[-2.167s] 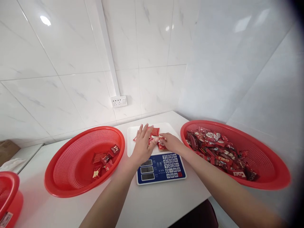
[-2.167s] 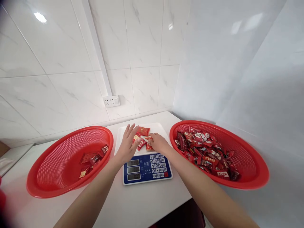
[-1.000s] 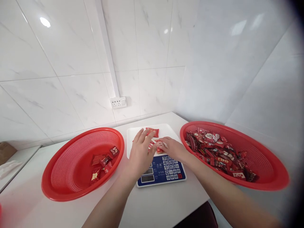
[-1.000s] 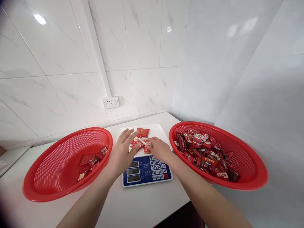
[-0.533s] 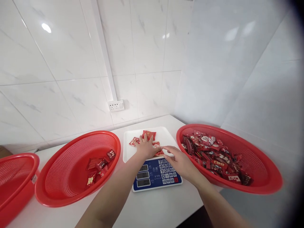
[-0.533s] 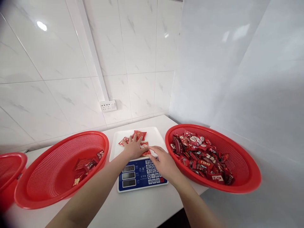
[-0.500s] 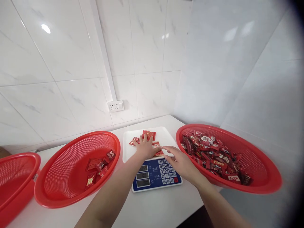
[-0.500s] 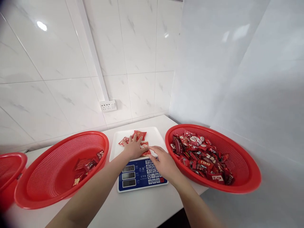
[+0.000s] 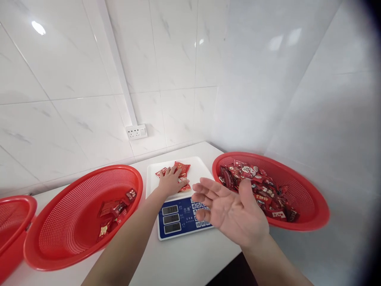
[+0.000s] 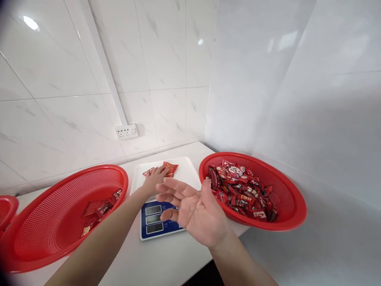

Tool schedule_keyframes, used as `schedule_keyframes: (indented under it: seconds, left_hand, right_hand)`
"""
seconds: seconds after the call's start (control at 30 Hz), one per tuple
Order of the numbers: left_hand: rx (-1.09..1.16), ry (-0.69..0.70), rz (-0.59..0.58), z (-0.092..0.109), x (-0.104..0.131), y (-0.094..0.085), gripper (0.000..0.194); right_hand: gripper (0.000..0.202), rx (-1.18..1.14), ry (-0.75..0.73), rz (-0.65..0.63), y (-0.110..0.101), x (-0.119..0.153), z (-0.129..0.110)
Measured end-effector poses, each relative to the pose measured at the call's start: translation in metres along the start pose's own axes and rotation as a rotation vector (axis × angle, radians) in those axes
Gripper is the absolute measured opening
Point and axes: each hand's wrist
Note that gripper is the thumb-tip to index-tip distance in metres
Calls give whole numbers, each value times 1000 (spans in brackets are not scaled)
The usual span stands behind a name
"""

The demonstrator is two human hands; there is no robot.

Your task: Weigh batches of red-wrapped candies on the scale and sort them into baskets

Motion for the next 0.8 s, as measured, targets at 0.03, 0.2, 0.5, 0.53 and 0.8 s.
schedule_keyframes:
  seconds: [0.03, 0.2, 0.5, 0.53, 0.8]
  left_hand:
    - [2, 6, 2, -2, 0, 0, 63]
    - [-5, -3, -7, -6, 0, 3, 67]
    - [-6, -33, -54, -4, 4, 0, 69]
    - [-6, -33, -57, -4, 5, 0, 69]
    - [15, -23, -91, -2, 6, -6, 65]
  right_hand:
    - [74, 10, -9, -35, 5, 2, -2]
    - [72, 111, -6, -86, 17, 7, -6]
    - [66, 165, -42, -109, 24, 9, -7]
    - [66, 174, -36, -96, 25, 9, -7]
    - [79, 157, 0, -102, 29, 7, -3]
Point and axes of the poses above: each hand's wrist, its own x-axis away from the middle knuckle, its own y-axis out of the palm, z = x × y, and after that the axes turned 3 degrees about y, right-handed
